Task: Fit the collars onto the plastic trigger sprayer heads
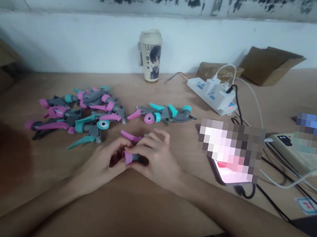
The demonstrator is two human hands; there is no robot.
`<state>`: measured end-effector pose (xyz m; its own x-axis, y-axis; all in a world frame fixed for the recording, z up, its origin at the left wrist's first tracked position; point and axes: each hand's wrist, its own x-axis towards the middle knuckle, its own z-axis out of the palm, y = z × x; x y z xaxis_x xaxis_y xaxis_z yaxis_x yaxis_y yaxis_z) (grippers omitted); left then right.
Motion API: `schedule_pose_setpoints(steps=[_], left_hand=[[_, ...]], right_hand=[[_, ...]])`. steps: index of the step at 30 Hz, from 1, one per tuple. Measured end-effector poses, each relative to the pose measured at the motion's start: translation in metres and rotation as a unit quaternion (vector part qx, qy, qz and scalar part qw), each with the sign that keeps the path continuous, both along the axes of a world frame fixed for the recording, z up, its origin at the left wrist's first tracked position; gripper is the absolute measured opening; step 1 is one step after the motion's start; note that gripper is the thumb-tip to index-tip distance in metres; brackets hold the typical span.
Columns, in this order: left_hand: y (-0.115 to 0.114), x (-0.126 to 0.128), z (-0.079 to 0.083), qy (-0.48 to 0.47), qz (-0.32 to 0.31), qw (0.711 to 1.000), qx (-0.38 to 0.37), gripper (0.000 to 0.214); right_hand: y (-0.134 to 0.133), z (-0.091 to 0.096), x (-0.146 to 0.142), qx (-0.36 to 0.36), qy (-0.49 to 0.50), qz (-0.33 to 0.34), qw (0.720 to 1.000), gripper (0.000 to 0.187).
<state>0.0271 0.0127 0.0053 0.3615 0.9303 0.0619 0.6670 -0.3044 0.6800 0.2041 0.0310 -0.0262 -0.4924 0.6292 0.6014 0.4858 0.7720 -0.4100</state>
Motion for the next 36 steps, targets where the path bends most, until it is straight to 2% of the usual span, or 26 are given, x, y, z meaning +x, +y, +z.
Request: schedule_pose_setpoints(steps=[4,8,14,16,22,27,30,32,34,36], left_hand=[[-0.003,0.001,-0.006,-0.011,0.017,1.0,0.015,0.018],[-0.005,0.001,-0.012,-0.046,0.071,0.996,0.039,0.022],[-0.005,0.004,-0.01,0.009,0.141,0.986,0.093,0.009],[-0.005,0.005,-0.009,0.034,0.134,0.984,0.112,0.001],[-0.005,0.006,-0.012,0.123,0.112,0.97,0.175,0.012],[-0.002,0.0,-0.011,0.076,0.125,0.972,0.181,0.009],[0.004,-0.008,-0.01,-0.018,0.152,0.978,0.139,0.008],[0.008,-0.011,-0.009,-0.119,0.156,0.979,0.058,0.01],[0.01,-0.011,-0.007,-0.206,0.146,0.967,-0.032,0.014],[0.011,-0.01,-0.005,-0.248,0.128,0.956,-0.092,0.016]], right_hand=[[0.0,0.0,-0.001,0.001,-0.003,-0.014,1.0,0.013],[0.002,-0.002,-0.001,-0.008,-0.016,-0.038,0.999,0.014],[0.001,-0.005,-0.002,-0.025,-0.037,-0.064,0.997,0.018],[0.0,-0.005,-0.002,-0.023,-0.04,-0.073,0.996,0.018],[-0.002,-0.001,-0.004,-0.035,-0.049,-0.089,0.994,0.016],[0.0,0.0,-0.003,-0.036,-0.034,-0.104,0.993,0.017],[0.003,-0.001,0.001,-0.033,-0.013,-0.12,0.992,0.02],[0.006,-0.001,0.003,-0.031,-0.004,-0.114,0.993,0.023],[0.008,-0.001,0.004,-0.035,0.007,-0.09,0.995,0.026],[0.009,-0.001,0.005,-0.047,0.027,-0.065,0.996,0.032]])
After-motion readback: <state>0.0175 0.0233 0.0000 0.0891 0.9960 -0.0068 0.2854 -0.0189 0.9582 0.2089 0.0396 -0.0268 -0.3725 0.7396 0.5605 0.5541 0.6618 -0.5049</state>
